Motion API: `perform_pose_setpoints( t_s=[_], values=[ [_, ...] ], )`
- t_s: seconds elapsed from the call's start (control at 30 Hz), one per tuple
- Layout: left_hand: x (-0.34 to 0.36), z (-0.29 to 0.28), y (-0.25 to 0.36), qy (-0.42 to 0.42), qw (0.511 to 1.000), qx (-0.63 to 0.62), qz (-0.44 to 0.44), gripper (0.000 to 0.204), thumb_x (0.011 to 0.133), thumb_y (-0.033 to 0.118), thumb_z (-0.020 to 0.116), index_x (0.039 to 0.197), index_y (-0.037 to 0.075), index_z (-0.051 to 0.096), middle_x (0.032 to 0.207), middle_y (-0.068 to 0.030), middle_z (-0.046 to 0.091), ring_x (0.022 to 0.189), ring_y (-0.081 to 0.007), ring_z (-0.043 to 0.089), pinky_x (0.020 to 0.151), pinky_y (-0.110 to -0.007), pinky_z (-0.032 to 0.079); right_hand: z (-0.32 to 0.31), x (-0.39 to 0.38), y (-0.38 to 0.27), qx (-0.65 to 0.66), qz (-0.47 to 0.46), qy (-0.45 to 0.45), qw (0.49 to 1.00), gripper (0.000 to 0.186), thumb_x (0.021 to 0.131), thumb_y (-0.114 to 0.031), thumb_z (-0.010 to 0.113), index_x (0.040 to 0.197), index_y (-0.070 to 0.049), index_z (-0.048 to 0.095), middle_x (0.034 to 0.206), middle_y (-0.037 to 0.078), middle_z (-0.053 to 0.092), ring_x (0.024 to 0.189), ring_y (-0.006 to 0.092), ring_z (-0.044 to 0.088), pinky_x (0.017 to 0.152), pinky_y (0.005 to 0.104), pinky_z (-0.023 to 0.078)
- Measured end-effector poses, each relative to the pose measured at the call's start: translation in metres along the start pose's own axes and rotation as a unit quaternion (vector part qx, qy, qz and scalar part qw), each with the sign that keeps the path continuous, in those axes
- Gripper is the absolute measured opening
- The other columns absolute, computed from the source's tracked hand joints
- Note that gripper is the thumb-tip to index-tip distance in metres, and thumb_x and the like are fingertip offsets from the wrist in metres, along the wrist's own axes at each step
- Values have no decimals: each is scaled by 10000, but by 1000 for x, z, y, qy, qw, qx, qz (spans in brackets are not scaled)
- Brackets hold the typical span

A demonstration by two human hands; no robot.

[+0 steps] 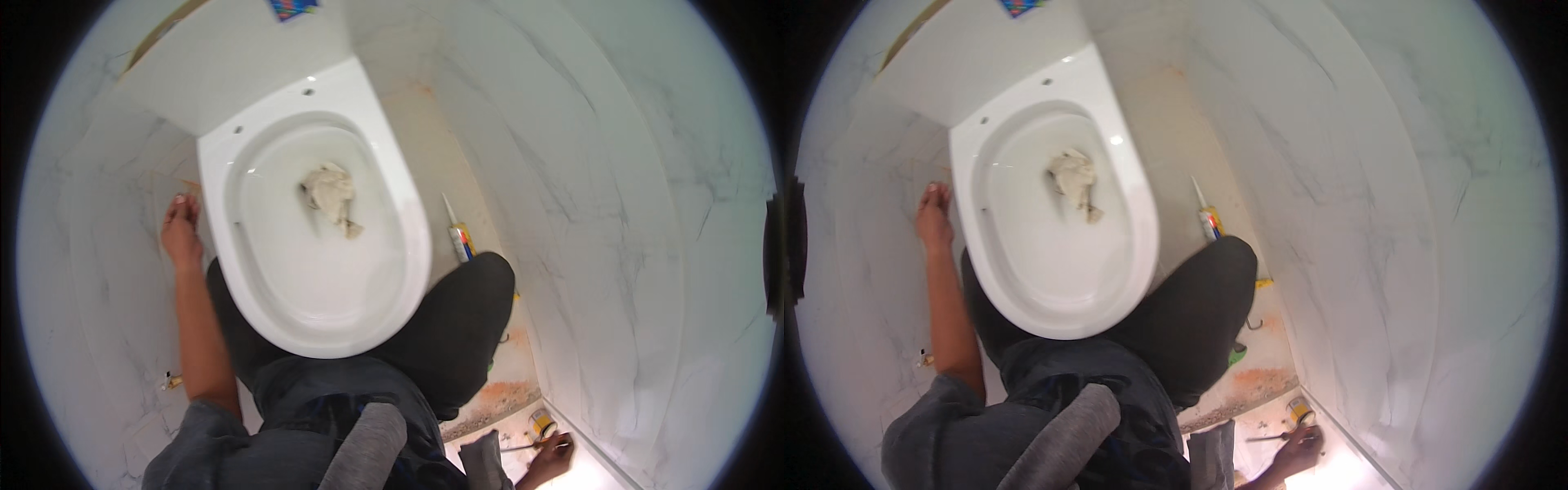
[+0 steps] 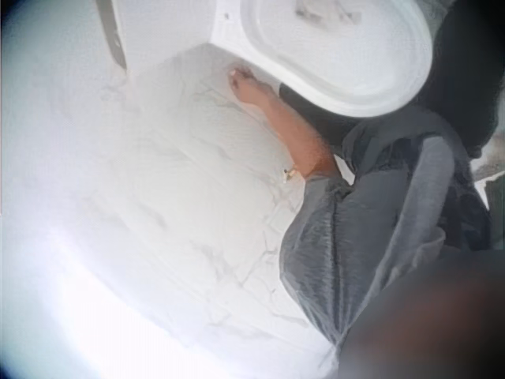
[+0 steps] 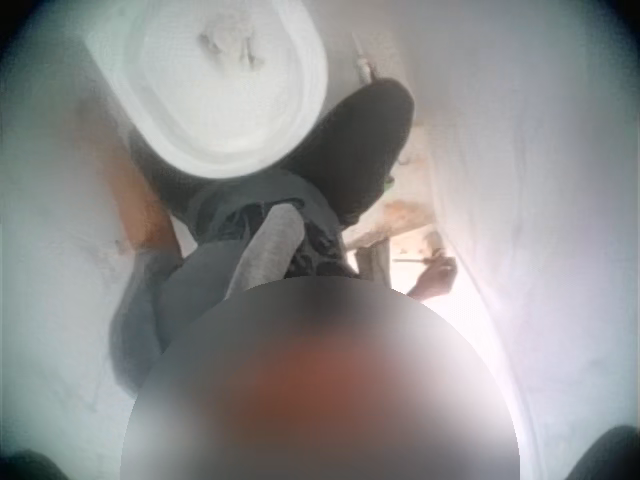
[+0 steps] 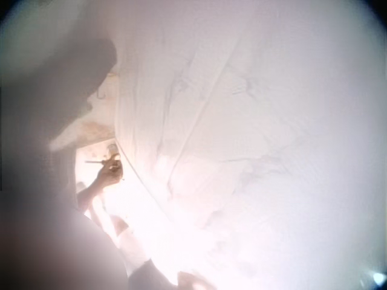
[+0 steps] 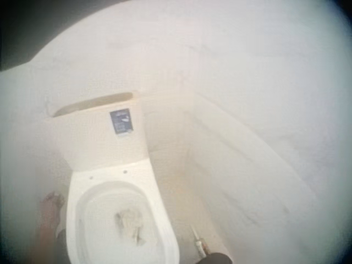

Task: The person installs a toilet by tightening bolts with a green pipe wrench, then uses a screwdriver and hammer to secure the base. They repeatedly adjust the toilet position and wipe the rim and bowl with a cloth.

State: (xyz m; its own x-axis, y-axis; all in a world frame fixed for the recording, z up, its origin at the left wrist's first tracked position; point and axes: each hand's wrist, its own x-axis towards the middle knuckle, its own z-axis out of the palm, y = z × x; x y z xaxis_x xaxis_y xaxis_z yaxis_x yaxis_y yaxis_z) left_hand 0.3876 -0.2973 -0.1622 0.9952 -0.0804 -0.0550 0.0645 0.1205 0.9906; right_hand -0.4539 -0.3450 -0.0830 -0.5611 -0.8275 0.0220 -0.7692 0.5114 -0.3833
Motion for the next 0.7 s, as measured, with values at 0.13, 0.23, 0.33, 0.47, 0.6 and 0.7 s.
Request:
perform_pose_setpoints(
  t_s=[0.13, 0.23, 0.33, 0.47, 0.6, 0.7],
  values=[
    [-13, 7, 9, 22, 997, -78, -17, 174, 975, 111, 696, 1115, 13, 662, 979, -77, 723, 879, -155, 707, 800, -269, 595, -26, 17, -189, 254, -372, 54, 891, 368, 999, -271, 676, 1142, 45, 553, 864, 117, 623, 835, 223, 632, 779, 320, 540],
    [-21, 1, 15, 51, 988, -130, -69, 133, 954, 124, 700, 1058, 46, 673, 935, -45, 703, 850, -156, 687, 773, -280, 582, -26, 7, -327, 465, -500, -24, 730, 407, 993, -301, 662, 1166, 24, 488, 880, 151, 619, 902, 221, 595, 788, 315, 524],
    [-43, -10, 23, 68, 964, -223, -128, 130, 993, 163, 667, 1084, 72, 653, 964, -31, 673, 922, -155, 663, 808, -307, 561, 2, -44, -447, 530, -525, -311, 589, 398, 959, -214, 677, 1206, 23, 475, 926, 166, 643, 846, 196, 602, 776, 283, 502],
    [-89, -16, 50, 96, 921, -340, -164, 152, 1031, 254, 637, 1087, 113, 630, 1038, -43, 665, 1014, -185, 642, 916, -373, 526, 74, -175, -544, 346, -609, -385, 602, 374, 889, -56, 747, 1244, 37, 677, 1043, 126, 736, 855, 190, 689, 792, 279, 530],
    [-112, -24, 61, 17, 874, -441, -201, 180, 1040, 264, 621, 1116, 101, 615, 1059, -66, 649, 1039, -205, 630, 929, -406, 512, 161, -303, -572, 289, -778, -318, 457, 418, 841, -106, 777, 1233, -6, 672, 918, 159, 713, 824, 321, 668, 734, 402, 539],
    [-84, -36, 31, 28, 897, -372, -239, 206, 1035, 258, 624, 1141, 83, 611, 1076, -93, 626, 1012, -232, 639, 877, -422, 533, 194, -341, -558, 122, -832, -373, 391, 489, 845, -200, 772, 1283, -30, 637, 902, 144, 711, 837, 338, 635, 755, 461, 527]
  ],
)
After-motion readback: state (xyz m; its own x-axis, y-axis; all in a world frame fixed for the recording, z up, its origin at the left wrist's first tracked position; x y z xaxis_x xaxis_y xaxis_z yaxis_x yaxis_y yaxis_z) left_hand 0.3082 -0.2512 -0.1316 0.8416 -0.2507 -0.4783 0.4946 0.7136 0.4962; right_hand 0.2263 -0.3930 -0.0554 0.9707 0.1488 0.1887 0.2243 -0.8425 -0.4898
